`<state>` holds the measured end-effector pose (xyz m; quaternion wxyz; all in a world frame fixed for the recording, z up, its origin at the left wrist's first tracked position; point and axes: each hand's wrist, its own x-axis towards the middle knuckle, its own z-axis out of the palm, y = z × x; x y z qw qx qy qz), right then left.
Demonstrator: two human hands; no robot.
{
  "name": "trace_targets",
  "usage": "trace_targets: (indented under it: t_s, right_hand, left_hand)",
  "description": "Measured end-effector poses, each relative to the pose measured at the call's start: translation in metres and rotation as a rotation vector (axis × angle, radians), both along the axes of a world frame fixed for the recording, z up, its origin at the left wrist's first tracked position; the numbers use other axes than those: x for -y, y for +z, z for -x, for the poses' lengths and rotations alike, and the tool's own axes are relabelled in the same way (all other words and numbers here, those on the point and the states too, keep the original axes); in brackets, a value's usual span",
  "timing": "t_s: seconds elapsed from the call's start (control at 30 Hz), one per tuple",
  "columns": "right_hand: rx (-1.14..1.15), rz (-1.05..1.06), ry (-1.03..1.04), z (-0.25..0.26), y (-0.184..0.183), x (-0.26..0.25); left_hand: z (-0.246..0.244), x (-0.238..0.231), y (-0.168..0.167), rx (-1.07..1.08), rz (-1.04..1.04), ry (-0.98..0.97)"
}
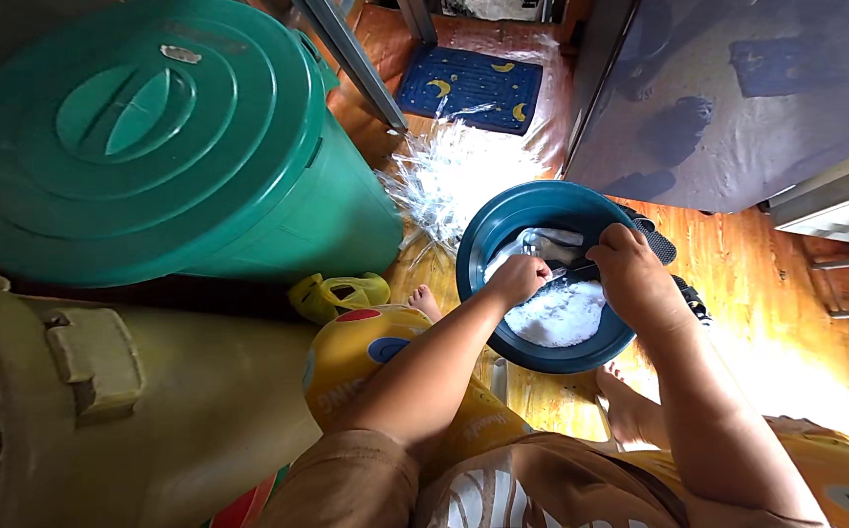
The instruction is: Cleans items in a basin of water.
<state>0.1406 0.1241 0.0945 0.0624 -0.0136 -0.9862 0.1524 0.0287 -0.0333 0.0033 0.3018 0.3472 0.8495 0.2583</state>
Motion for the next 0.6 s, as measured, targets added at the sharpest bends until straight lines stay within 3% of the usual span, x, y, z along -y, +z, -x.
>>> trace_targets:
  t_s: [0.13,0.4,0.5,0.6]
  right_hand:
    - [0.172,-0.007,-0.073,0.004,-0.021,-0.016]
    - [0.785,-0.098,0.009,0.016,-0.119,-0.004]
    - [0.834,-0.084,0.135,0.016,-0.136,-0.005]
    - [0.808,0.042,0.128,0.017,-0.134,-0.014]
  left_hand:
    - [0.002,-0.001,0.006,-0.013,0.093,0.020]
    - [0.003,-0.004,-0.003,-0.046,0.191,0.028]
    - [0.003,-0.004,0.000,-0.034,0.210,0.016]
    - [0.003,-0.003,-0.002,-0.046,0.217,0.011]
